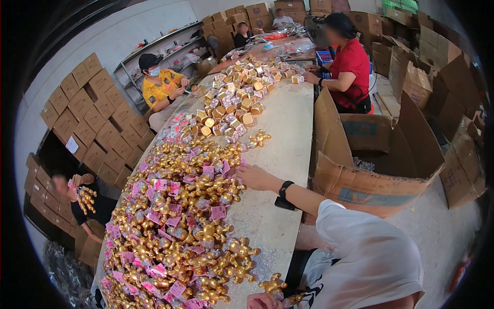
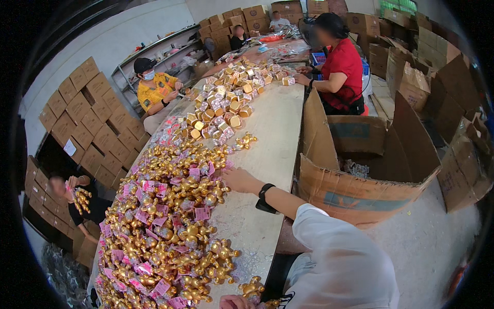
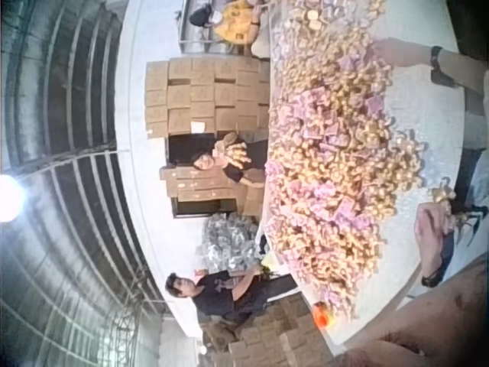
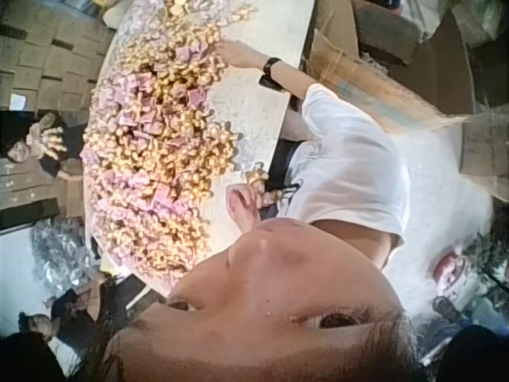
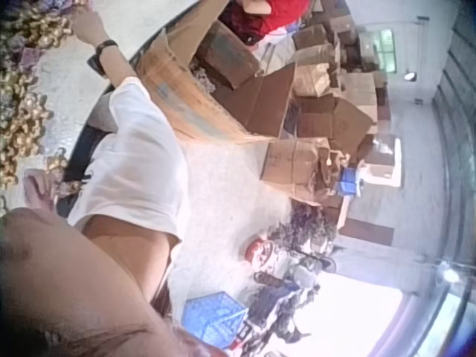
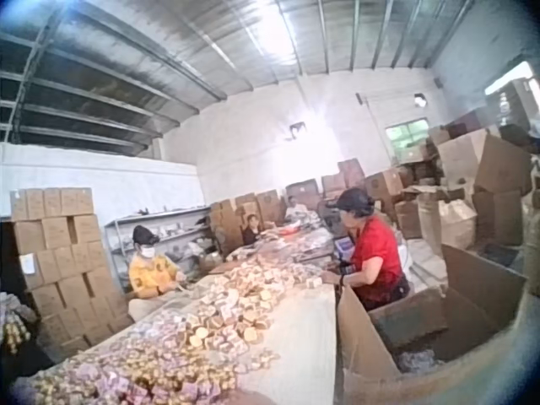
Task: Manually packaging small gold-colored bear-shaped items into plastic bags and containers.
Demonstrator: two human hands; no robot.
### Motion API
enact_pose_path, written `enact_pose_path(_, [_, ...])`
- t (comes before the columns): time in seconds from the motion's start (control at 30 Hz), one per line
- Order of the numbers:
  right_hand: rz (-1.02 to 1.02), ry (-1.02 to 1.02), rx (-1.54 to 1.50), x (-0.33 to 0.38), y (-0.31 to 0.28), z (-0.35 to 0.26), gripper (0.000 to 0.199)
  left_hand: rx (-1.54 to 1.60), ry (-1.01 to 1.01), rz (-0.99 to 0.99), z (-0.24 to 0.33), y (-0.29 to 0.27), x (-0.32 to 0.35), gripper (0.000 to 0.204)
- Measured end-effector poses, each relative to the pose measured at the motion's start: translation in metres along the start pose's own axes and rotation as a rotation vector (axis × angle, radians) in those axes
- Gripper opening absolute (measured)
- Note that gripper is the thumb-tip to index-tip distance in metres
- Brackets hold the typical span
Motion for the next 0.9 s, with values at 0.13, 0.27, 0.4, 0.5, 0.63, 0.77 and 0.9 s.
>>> enact_pose_path(0.13, [-0.193, 0.044, -0.133, -0.007, -0.021, -0.012, 0.026, -0.454, 0.229, 0.254, 0.004, -0.010, -0.006, 0.025])
enact_pose_path(0.27, [0.068, 0.082, -0.476, 0.000, -0.020, -0.009, 0.026, -0.244, 0.134, 0.309, 0.012, 0.000, 0.004, 0.025])
enact_pose_path(0.4, [0.271, 0.118, -0.614, -0.004, -0.117, -0.048, 0.016, -0.185, 0.160, 0.364, 0.012, -0.010, -0.001, 0.020])
enact_pose_path(0.5, [0.302, -0.016, -0.617, -0.016, -0.176, -0.108, 0.020, -0.160, 0.104, 0.318, 0.013, -0.013, 0.006, 0.013])
enact_pose_path(0.63, [0.314, -0.281, -0.705, -0.021, -0.225, -0.167, 0.022, -0.041, 0.122, 0.168, -0.008, -0.023, 0.005, 0.018])
enact_pose_path(0.77, [-0.065, -0.415, -0.964, -0.005, -0.237, -0.202, 0.029, -0.072, 0.188, 0.085, -0.004, -0.024, 0.008, 0.006])
enact_pose_path(0.9, [-0.428, -0.625, -0.982, 0.006, -0.232, -0.234, 0.035, -0.076, 0.215, 0.151, -0.010, -0.029, 0.014, 0.008])
Point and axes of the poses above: each hand's wrist, its own x-axis away from the middle knuckle, its own y-axis out of the palm, z = x × y, the point moved 3 cm from there along -x, towards the middle knuckle, and after that the axes turned 15 degrees about -y, right-handed, at the moved point
